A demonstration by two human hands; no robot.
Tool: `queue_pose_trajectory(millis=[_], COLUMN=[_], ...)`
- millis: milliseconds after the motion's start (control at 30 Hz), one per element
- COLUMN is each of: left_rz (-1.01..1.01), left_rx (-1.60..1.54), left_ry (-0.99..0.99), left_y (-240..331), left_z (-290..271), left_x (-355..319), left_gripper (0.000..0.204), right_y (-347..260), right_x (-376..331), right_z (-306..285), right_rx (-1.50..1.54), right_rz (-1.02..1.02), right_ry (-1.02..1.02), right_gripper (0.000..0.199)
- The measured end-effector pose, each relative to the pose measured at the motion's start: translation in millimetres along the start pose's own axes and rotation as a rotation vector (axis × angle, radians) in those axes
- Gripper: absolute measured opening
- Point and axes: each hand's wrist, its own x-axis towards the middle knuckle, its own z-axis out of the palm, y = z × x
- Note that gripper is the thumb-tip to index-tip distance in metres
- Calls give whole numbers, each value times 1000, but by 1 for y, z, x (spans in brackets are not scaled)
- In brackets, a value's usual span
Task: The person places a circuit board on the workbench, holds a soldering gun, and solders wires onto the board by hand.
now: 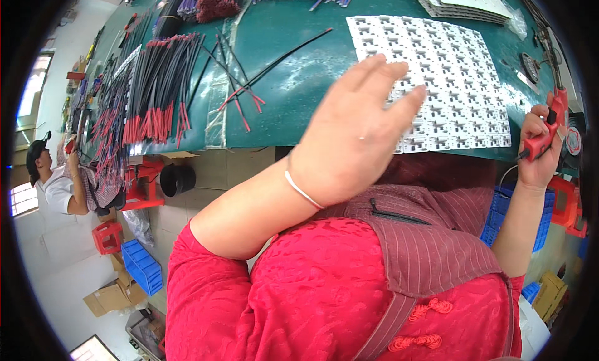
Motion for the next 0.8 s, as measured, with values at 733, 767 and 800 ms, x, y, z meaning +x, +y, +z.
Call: queue_pose_trajectory(millis=[733,767,800], left_rz=[-773,-729,-684], left_rx=[941,955,960], left_ry=[-293,-250,-207], left_y=[-117,-117,-118], left_z=[-139,-140,-138], left_x=[-63,-63,-63], left_gripper=[11,13,15], right_y=[-3,-3,-5], right_x=[-4,-4,-4], right_z=[-7,-7,-7], right_rx=[-101,-102,-101], right_rz=[0,1,2], right_ry=[-8,-8,-11], right_gripper=[64,64,65])
